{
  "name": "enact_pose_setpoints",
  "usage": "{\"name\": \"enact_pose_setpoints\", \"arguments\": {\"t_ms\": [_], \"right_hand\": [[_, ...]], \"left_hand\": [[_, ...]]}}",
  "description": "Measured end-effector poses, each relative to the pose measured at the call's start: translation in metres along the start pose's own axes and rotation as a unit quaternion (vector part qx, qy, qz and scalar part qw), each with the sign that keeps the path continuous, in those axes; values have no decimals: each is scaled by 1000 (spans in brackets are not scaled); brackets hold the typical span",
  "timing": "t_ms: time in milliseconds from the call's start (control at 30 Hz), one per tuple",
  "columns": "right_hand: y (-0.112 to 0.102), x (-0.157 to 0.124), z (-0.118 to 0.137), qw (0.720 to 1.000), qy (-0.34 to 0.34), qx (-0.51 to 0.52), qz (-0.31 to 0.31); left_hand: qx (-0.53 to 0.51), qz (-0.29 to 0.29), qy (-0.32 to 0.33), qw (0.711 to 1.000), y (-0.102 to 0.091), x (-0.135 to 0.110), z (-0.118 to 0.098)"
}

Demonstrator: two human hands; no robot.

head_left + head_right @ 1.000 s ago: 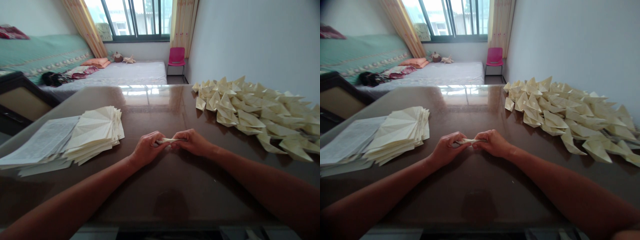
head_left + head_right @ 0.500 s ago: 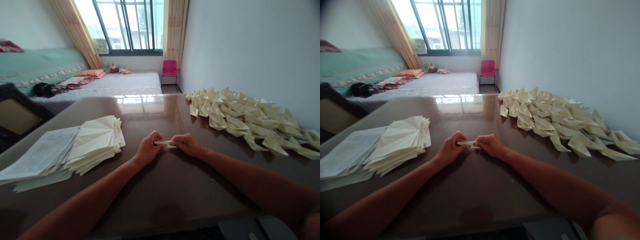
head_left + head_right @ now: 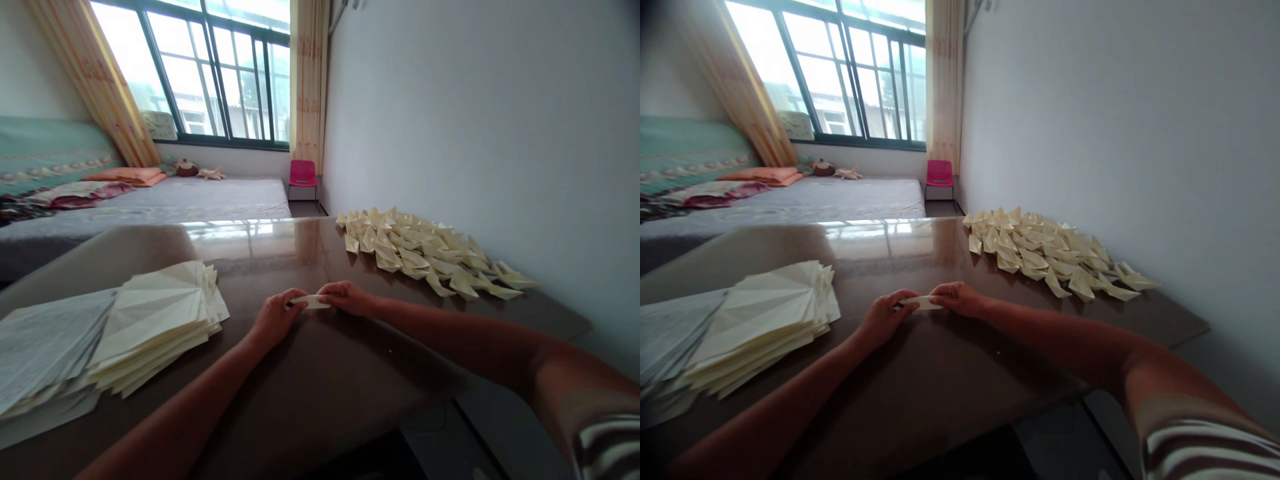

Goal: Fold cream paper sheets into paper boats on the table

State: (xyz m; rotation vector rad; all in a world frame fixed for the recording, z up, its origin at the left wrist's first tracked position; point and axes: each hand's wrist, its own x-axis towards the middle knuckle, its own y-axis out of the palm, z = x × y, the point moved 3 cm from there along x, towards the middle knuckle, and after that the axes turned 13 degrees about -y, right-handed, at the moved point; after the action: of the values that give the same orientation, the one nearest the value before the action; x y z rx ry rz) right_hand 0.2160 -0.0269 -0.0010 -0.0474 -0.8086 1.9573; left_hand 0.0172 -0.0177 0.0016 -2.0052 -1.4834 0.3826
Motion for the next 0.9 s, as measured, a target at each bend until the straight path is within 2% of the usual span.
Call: {"name": "enact_pose_setpoints", "arguments": {"t_ms": [167,333,567,667,800,900], "right_hand": [[-9,-23,6,998,-7,-37,-54],[-9,-38,3,994,-2,-55,-98],[-6,-25,0,983,-14,-120,-135],[-1,-18,1,978,-39,-143,-146],[7,-15,11,973,-81,-166,-140],[5,-17,20,970,-103,-184,-125]], "left_hand": [[-18,9,3,1000,2,-1,6],[-27,17,1,1000,2,-2,5],[9,25,4,1000,0,0,-4],[62,30,14,998,1,4,-2],[65,70,55,994,5,4,0],[50,101,63,992,8,2,0]]}}
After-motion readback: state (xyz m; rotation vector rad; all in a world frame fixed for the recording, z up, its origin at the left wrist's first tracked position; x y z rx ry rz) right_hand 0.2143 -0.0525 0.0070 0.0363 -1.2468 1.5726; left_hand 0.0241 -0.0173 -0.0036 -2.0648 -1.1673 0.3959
